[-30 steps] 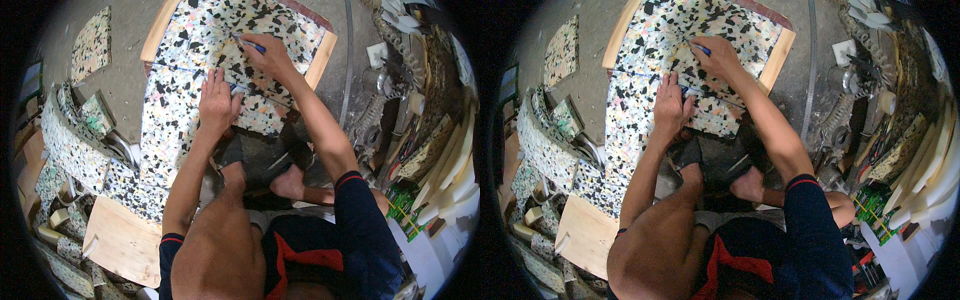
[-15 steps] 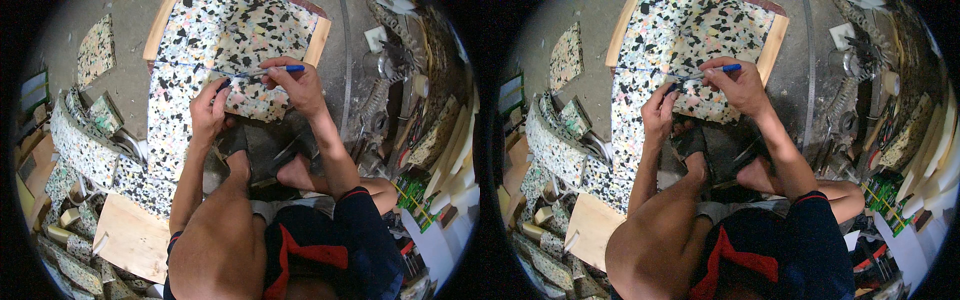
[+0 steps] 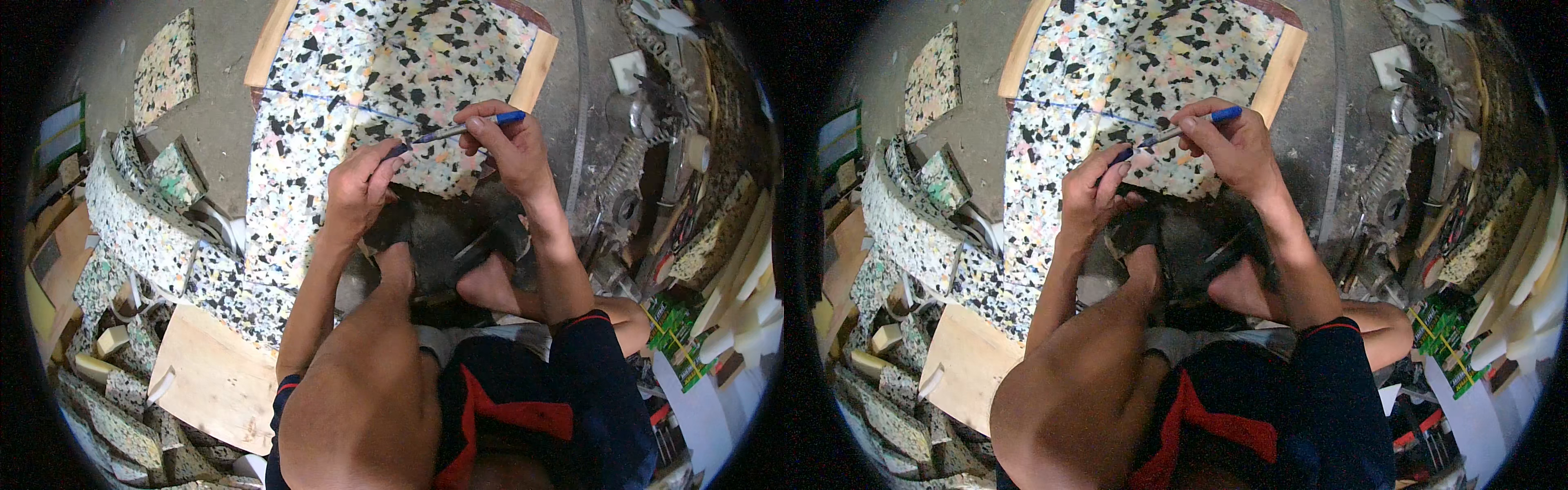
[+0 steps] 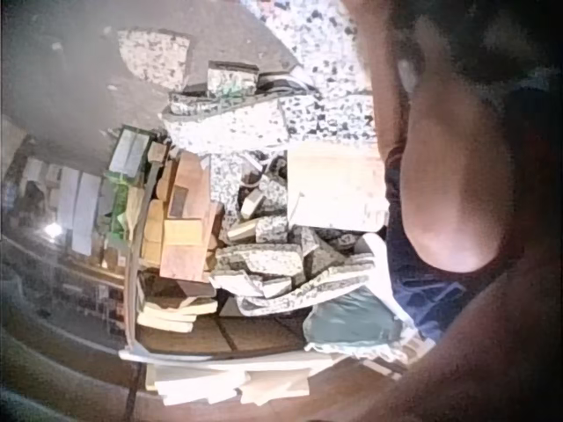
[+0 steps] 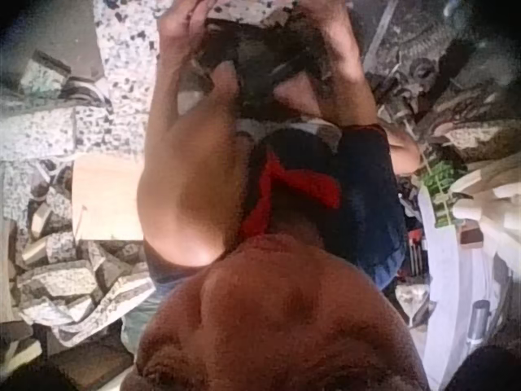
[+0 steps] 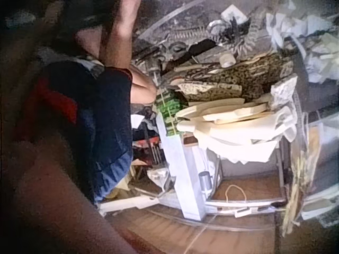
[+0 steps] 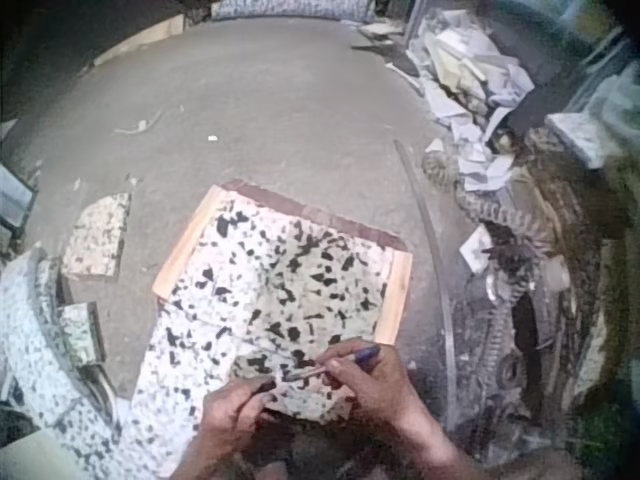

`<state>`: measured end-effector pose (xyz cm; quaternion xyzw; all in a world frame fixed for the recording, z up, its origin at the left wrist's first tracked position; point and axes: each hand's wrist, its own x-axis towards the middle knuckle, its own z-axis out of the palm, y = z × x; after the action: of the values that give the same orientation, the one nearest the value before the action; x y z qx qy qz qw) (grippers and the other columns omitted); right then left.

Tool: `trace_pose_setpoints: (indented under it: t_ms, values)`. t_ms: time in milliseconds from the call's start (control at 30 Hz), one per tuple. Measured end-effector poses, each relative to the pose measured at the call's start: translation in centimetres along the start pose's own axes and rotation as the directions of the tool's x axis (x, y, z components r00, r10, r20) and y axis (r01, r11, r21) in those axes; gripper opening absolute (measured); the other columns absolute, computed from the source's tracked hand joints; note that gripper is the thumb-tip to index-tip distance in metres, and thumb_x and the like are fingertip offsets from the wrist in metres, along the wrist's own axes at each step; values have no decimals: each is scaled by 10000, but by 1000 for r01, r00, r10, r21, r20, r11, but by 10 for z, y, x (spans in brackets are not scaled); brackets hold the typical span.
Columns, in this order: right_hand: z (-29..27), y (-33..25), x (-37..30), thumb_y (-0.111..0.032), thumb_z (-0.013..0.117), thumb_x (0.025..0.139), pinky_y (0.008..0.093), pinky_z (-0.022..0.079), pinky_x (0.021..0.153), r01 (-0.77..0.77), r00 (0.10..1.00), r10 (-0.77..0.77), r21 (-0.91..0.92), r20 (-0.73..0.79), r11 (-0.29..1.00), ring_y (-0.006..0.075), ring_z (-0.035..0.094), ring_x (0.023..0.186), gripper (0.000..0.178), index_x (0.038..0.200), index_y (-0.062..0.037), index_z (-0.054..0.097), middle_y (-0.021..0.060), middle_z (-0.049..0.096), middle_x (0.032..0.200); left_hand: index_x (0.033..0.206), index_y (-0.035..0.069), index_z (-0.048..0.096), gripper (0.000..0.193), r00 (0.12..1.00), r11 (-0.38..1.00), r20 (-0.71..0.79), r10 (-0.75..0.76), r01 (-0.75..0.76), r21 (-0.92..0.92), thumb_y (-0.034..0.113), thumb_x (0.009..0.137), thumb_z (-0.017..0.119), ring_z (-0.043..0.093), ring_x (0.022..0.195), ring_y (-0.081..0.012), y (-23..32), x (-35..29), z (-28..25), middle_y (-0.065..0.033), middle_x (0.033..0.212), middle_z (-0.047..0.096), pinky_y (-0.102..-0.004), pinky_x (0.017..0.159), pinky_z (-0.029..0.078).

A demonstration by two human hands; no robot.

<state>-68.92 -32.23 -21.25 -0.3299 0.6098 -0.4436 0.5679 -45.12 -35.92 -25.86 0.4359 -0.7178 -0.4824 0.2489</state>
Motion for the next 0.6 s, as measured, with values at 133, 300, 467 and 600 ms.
trace_pose_setpoints:
  t_ms: [133, 300, 467, 600]
  values:
    - [2, 4, 0, -202, 656, 999, 239, 525, 695, 6, 997, -10, 46, 74, 999, 83, 639, 741, 235, 1077, 9, 723, 33, 703, 835, 1178, -18, 691, 237, 1000, 1000, 25, -2, 2, -15, 50, 954, 653, 719, 840, -221, 8, -2, 3, -154, 984, 738, -319, 743, 568]
    - [0, 8, -14, -211, 655, 999, 239, 522, 712, -97, 994, 96, 7, 58, 995, 89, 643, 782, 237, 1085, 6, 697, 30, 687, 839, 1156, -24, 695, 222, 975, 984, 171, -143, 159, -85, 39, 945, 664, 691, 727, -227, 12, -10, 10, -144, 929, 734, -324, 676, 548]
    - [0, 27, -36, -195, 661, 999, 255, 519, 673, -180, 983, 177, 102, 36, 978, 105, 631, 738, 195, 1059, -11, 640, 43, 680, 837, 1115, -22, 703, 224, 964, 982, 242, -112, 145, -123, 130, 954, 662, 690, 731, -263, 6, -26, 29, -165, 883, 717, -353, 698, 539]
    - [17, 48, -56, -177, 660, 1003, 270, 519, 614, -194, 976, 213, 277, -39, 941, 114, 604, 678, 167, 1048, -24, 613, 40, 654, 796, 1066, 23, 712, 202, 953, 988, 265, -147, 156, -12, 170, 932, 676, 667, 745, -320, 1, -47, 35, -137, 859, 714, -395, 688, 513]
